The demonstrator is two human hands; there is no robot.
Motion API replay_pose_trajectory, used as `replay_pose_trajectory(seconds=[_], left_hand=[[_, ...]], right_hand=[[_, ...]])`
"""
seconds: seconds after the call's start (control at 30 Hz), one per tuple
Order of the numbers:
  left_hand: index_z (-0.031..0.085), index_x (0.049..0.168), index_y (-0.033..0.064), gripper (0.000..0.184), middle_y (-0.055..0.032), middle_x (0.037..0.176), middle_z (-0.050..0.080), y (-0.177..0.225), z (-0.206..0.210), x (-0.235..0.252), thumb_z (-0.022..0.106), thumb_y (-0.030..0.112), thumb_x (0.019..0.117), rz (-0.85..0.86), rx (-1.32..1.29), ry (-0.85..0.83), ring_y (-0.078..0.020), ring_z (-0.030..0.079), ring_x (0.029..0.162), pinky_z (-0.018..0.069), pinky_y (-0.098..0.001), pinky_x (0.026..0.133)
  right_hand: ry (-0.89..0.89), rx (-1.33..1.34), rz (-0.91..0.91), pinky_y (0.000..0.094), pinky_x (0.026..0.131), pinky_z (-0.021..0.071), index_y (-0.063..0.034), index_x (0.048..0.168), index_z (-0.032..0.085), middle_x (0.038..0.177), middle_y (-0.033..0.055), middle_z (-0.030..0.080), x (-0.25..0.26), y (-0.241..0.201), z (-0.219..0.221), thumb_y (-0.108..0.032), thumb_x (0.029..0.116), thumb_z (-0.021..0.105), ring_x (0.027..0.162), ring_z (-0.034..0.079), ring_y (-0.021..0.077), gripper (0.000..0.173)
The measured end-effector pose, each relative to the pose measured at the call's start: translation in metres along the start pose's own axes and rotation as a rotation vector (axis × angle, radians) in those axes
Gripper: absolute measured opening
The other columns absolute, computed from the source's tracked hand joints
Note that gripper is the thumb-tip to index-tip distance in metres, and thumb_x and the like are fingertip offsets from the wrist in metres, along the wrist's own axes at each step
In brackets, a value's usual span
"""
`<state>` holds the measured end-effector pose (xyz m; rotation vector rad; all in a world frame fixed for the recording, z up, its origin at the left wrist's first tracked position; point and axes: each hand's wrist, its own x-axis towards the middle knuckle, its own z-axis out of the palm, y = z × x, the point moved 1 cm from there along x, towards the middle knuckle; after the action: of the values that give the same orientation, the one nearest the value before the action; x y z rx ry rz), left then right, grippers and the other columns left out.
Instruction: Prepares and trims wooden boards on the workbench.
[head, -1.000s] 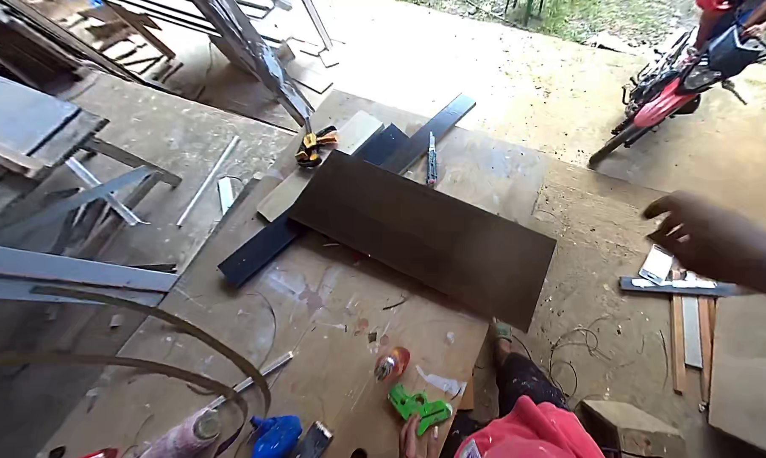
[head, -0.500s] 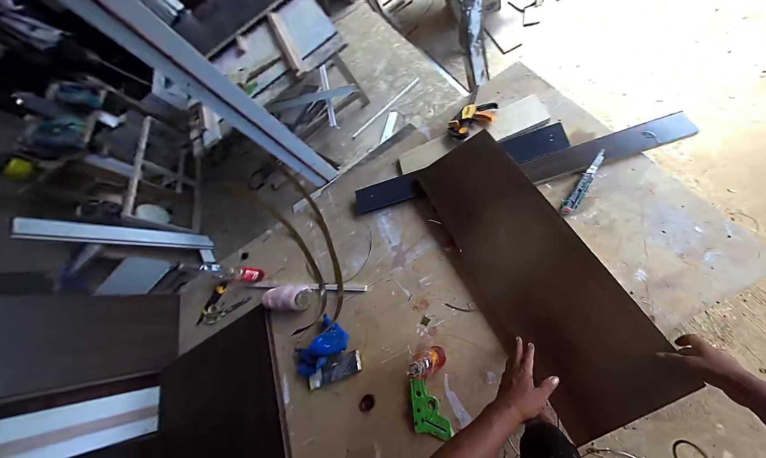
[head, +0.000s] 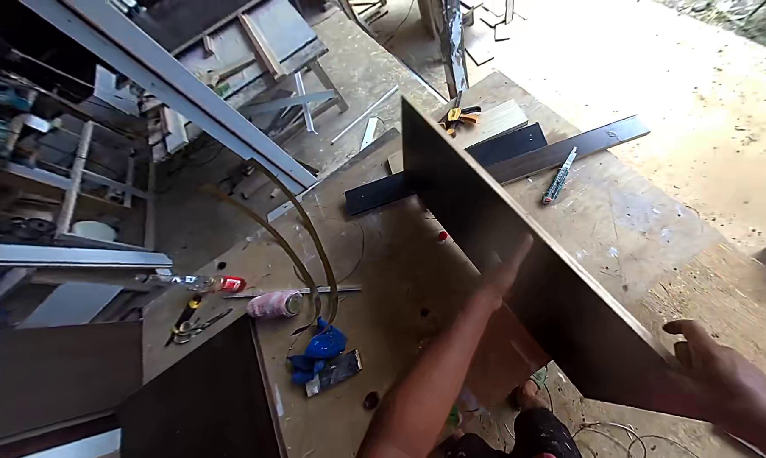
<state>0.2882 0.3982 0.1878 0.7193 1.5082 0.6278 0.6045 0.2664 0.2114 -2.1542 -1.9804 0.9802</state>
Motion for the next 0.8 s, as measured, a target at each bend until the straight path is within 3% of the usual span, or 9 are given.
replay_pose_trajectory(seconds=[0.1,0.17,0.27,0.33,0.4,0.47,0.5,0.67,0.8], left_hand=[[0.032,0.155,0.0075,0.114,-0.0243,0.142,0.054,0.043,-0.032,0.019,0.072,0.078,0.0753,0.025,-0.017,0.119,-0.0407,0.056,0.128,0.0516,-0.0646,0.099],[0.039,0.15,0.0036,0.098,-0.0267,0.139,0.055,0.056,-0.046,0.024,0.078,0.061,0.0814,-0.012,-0.005,0.15,-0.0414,0.058,0.124,0.0527,-0.0627,0.096],[0.053,0.134,-0.0021,0.055,-0.0255,0.119,0.065,0.047,-0.059,0.018,0.073,0.02,0.0874,0.027,0.071,0.22,-0.0373,0.067,0.105,0.0574,-0.0567,0.084],[0.052,0.131,-0.0018,0.048,-0.0237,0.113,0.066,0.042,-0.064,0.007,0.069,0.013,0.0887,0.036,0.072,0.255,-0.0348,0.069,0.097,0.06,-0.0531,0.078],[0.052,0.132,-0.0013,0.05,-0.0234,0.113,0.065,0.033,-0.07,-0.001,0.069,0.01,0.0872,0.034,0.065,0.289,-0.0347,0.067,0.098,0.0578,-0.0536,0.078],[0.053,0.131,-0.001,0.049,-0.0227,0.11,0.065,0.023,-0.076,-0.01,0.069,0.01,0.0865,0.053,0.058,0.31,-0.033,0.066,0.092,0.057,-0.0511,0.072],[0.051,0.132,-0.0009,0.048,-0.0227,0.11,0.064,0.018,-0.079,-0.017,0.069,0.009,0.088,0.063,0.037,0.309,-0.0327,0.066,0.091,0.0571,-0.0501,0.071],[0.052,0.123,0.001,0.03,-0.0189,0.099,0.067,0.007,-0.077,-0.045,0.063,0.003,0.0958,0.201,-0.207,0.247,-0.0277,0.07,0.081,0.0612,-0.0434,0.067],[0.055,0.127,0.0039,0.03,-0.017,0.1,0.069,-0.006,-0.059,-0.036,0.06,0.003,0.0979,0.287,-0.387,0.165,-0.0262,0.071,0.081,0.0619,-0.0423,0.068]], right_hand=[[0.068,-0.199,-0.115,0.0649,0.088,0.0528,-0.0027,0.136,0.055,0.081,0.0157,0.07,-0.034,-0.048,0.015,-0.021,0.0771,0.081,0.079,0.071,0.0386,0.067],[0.133,-0.298,-0.217,0.0599,0.095,0.0521,-0.003,0.132,0.058,0.077,0.0124,0.07,-0.048,-0.064,0.031,-0.017,0.0758,0.077,0.078,0.072,0.0342,0.061],[0.144,-0.389,-0.243,0.0548,0.1,0.0507,-0.0074,0.13,0.06,0.075,0.0084,0.071,-0.061,-0.075,0.049,-0.02,0.075,0.078,0.077,0.073,0.0296,0.059],[0.073,-0.38,-0.211,0.0533,0.099,0.0506,-0.011,0.132,0.059,0.077,0.007,0.071,-0.066,-0.079,0.054,-0.027,0.0773,0.077,0.079,0.073,0.0283,0.06],[-0.075,-0.233,-0.181,0.0551,0.091,0.0537,-0.0148,0.136,0.056,0.081,0.0059,0.072,-0.07,-0.073,0.052,-0.046,0.0837,0.075,0.079,0.072,0.0279,0.064],[-0.211,0.102,-0.137,0.056,0.079,0.0589,-0.017,0.139,0.057,0.091,0.0043,0.075,-0.068,-0.045,0.043,-0.066,0.0877,0.065,0.082,0.073,0.0247,0.071],[-0.23,0.263,-0.083,0.0542,0.081,0.0599,-0.0152,0.137,0.059,0.096,0.0052,0.075,-0.066,-0.027,0.04,-0.068,0.0888,0.062,0.085,0.074,0.0232,0.072],[0.11,0.417,0.285,0.0654,0.091,0.0531,-0.0029,0.132,0.06,0.116,0.0227,0.07,-0.066,0.083,0.046,-0.057,0.0996,0.055,0.103,0.07,0.0398,0.063],[0.262,0.715,0.628,0.061,0.091,0.0519,0.0038,0.14,0.049,0.127,0.0294,0.062,-0.092,0.144,0.06,-0.056,0.106,0.04,0.109,0.065,0.0418,0.07]])
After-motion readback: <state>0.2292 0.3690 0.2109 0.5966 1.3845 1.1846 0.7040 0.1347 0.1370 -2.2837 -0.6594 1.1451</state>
